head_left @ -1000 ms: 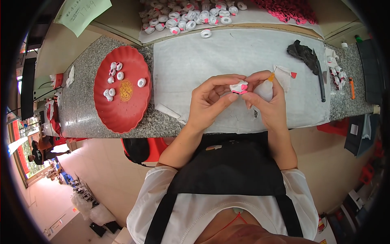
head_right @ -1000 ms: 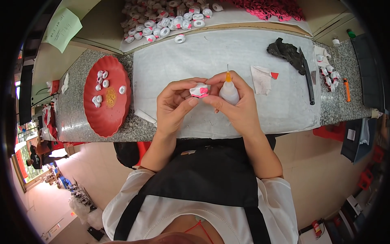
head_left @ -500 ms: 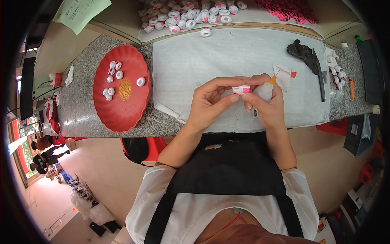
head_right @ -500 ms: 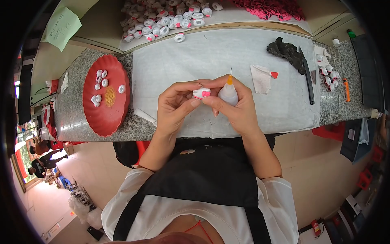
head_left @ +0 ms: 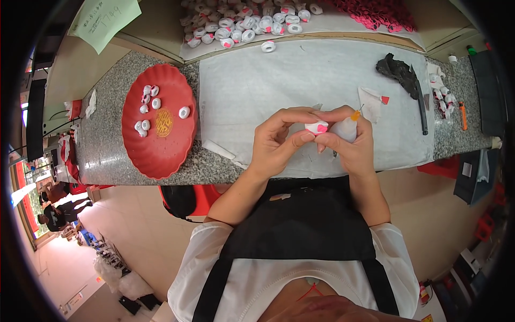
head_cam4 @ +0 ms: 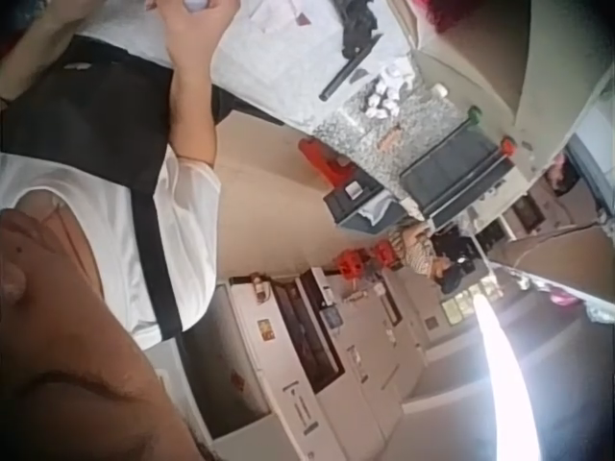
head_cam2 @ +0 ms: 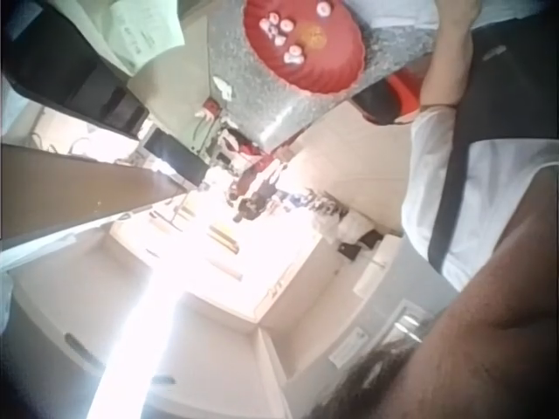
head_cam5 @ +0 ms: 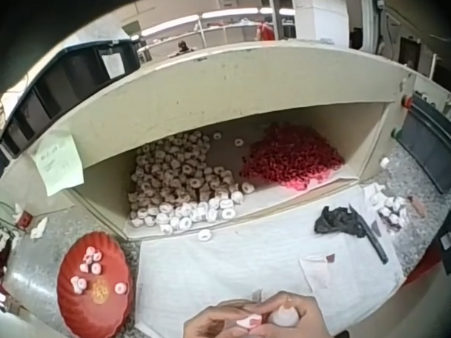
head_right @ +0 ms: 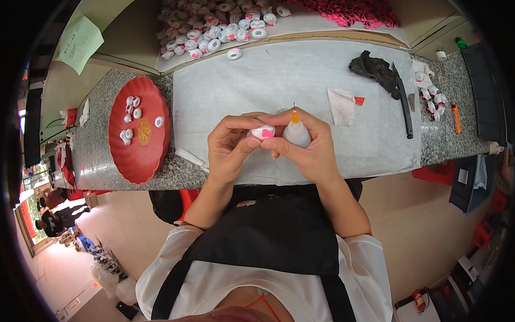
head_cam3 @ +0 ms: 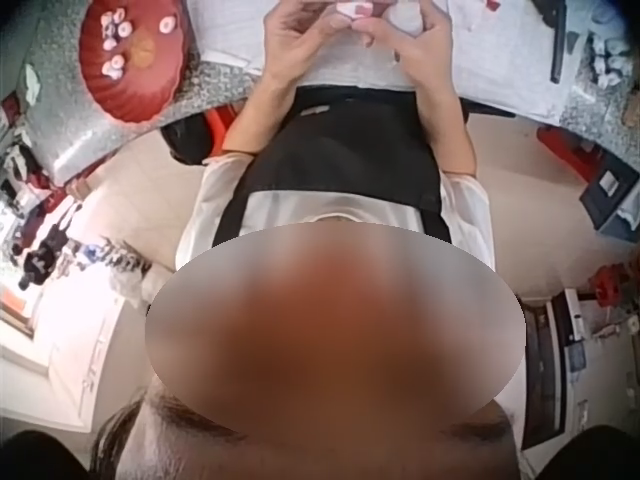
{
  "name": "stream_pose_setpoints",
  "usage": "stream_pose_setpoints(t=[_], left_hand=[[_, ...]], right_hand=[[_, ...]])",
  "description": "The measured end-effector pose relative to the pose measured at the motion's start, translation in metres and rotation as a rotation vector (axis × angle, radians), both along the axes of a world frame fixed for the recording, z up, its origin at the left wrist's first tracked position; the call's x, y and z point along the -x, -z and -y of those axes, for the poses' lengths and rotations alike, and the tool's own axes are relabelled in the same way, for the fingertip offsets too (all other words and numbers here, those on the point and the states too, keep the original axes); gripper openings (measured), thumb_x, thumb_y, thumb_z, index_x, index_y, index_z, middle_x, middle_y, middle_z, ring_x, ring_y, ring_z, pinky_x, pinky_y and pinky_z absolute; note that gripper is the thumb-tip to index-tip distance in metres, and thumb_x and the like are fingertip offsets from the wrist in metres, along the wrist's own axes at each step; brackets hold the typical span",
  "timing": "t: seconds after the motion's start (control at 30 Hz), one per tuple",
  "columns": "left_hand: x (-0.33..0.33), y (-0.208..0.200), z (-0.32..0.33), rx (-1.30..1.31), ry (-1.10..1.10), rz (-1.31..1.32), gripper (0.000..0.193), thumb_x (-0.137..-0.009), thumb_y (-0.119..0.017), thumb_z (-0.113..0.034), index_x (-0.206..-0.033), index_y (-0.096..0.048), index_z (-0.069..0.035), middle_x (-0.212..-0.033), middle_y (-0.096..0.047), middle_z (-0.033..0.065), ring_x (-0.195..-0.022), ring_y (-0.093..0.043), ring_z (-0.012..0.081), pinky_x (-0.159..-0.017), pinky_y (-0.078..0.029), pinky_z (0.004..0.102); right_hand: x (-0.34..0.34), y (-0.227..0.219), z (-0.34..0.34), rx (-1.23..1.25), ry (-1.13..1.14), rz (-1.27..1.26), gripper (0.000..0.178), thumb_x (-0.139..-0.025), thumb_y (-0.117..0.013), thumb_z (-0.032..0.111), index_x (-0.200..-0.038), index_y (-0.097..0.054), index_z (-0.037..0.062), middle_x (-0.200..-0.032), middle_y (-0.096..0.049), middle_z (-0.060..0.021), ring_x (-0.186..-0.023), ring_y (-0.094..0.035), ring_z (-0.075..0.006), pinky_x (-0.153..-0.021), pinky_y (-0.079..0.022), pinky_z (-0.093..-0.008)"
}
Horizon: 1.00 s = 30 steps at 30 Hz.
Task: Applying glue to toy components and joining them together to assemble small character heads.
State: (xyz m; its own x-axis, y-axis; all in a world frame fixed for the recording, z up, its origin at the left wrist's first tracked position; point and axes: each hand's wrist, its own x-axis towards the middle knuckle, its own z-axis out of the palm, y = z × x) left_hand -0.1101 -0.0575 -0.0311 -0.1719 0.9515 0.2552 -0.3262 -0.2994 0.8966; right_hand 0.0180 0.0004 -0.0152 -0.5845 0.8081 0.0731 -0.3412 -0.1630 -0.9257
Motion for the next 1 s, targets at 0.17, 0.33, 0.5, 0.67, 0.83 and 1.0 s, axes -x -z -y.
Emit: stream_pose_setpoints(t=[0.17,0.33,0.5,0.67,0.83,1.0], left_hand=[[0.005,0.000,0.000,-0.008,0.095,0.124,0.019,-0.074,-0.055,-0.005,-0.092,-0.051,0.001,-0.095,-0.053,0.0131,-0.088,-0.050,0.0166,-0.077,-0.040,0.0288],[0.007,-0.001,0.002,0.109,0.136,0.220,0.022,-0.074,-0.054,-0.003,-0.095,-0.050,0.002,-0.095,-0.053,0.0124,-0.087,-0.050,0.0159,-0.077,-0.040,0.0281],[0.006,-0.001,0.004,0.114,0.071,0.148,0.023,-0.073,-0.053,0.000,-0.096,-0.050,0.003,-0.095,-0.054,0.0115,-0.087,-0.050,0.0157,-0.080,-0.038,0.0287],[0.008,0.004,0.005,0.065,0.051,0.075,0.023,-0.073,-0.052,0.002,-0.096,-0.050,0.002,-0.094,-0.054,0.0111,-0.089,-0.050,0.0158,-0.081,-0.037,0.0295],[0.005,0.001,0.004,0.114,0.009,0.146,0.024,-0.073,-0.053,0.001,-0.096,-0.049,0.002,-0.095,-0.053,0.0116,-0.088,-0.050,0.0156,-0.079,-0.039,0.0296],[0.030,-0.005,0.032,0.000,0.113,0.325,0.019,-0.073,-0.053,-0.001,-0.091,-0.047,0.000,-0.094,-0.051,0.0171,-0.070,-0.054,0.0190,-0.055,-0.048,0.0287]], right_hand=[[0.001,0.004,0.002,0.030,-0.028,-0.005,0.022,-0.066,-0.059,-0.001,-0.086,-0.051,-0.0038,-0.068,-0.054,-0.0112,-0.051,-0.051,-0.0134,-0.045,-0.041,-0.0223],[0.004,0.002,0.004,0.121,-0.039,-0.035,0.022,-0.067,-0.057,-0.003,-0.088,-0.050,-0.0041,-0.070,-0.054,-0.0119,-0.052,-0.051,-0.0140,-0.045,-0.042,-0.0232],[0.004,0.000,0.006,0.053,-0.005,0.027,0.024,-0.067,-0.052,-0.005,-0.091,-0.049,-0.0046,-0.075,-0.054,-0.0111,-0.055,-0.052,-0.0139,-0.046,-0.043,-0.0239],[0.008,0.003,0.009,0.048,0.015,0.035,0.023,-0.068,-0.052,-0.003,-0.090,-0.049,-0.0038,-0.075,-0.054,-0.0106,-0.055,-0.052,-0.0135,-0.046,-0.043,-0.0237],[0.011,0.008,0.000,0.073,-0.021,0.029,0.021,-0.069,-0.052,-0.002,-0.090,-0.049,-0.0033,-0.074,-0.053,-0.0105,-0.054,-0.051,-0.0138,-0.045,-0.042,-0.0241],[0.036,-0.007,0.031,0.151,-0.105,-0.021,0.021,-0.066,-0.053,0.000,-0.086,-0.046,-0.0025,-0.070,-0.052,-0.0131,-0.050,-0.049,-0.0157,-0.042,-0.041,-0.0242]])
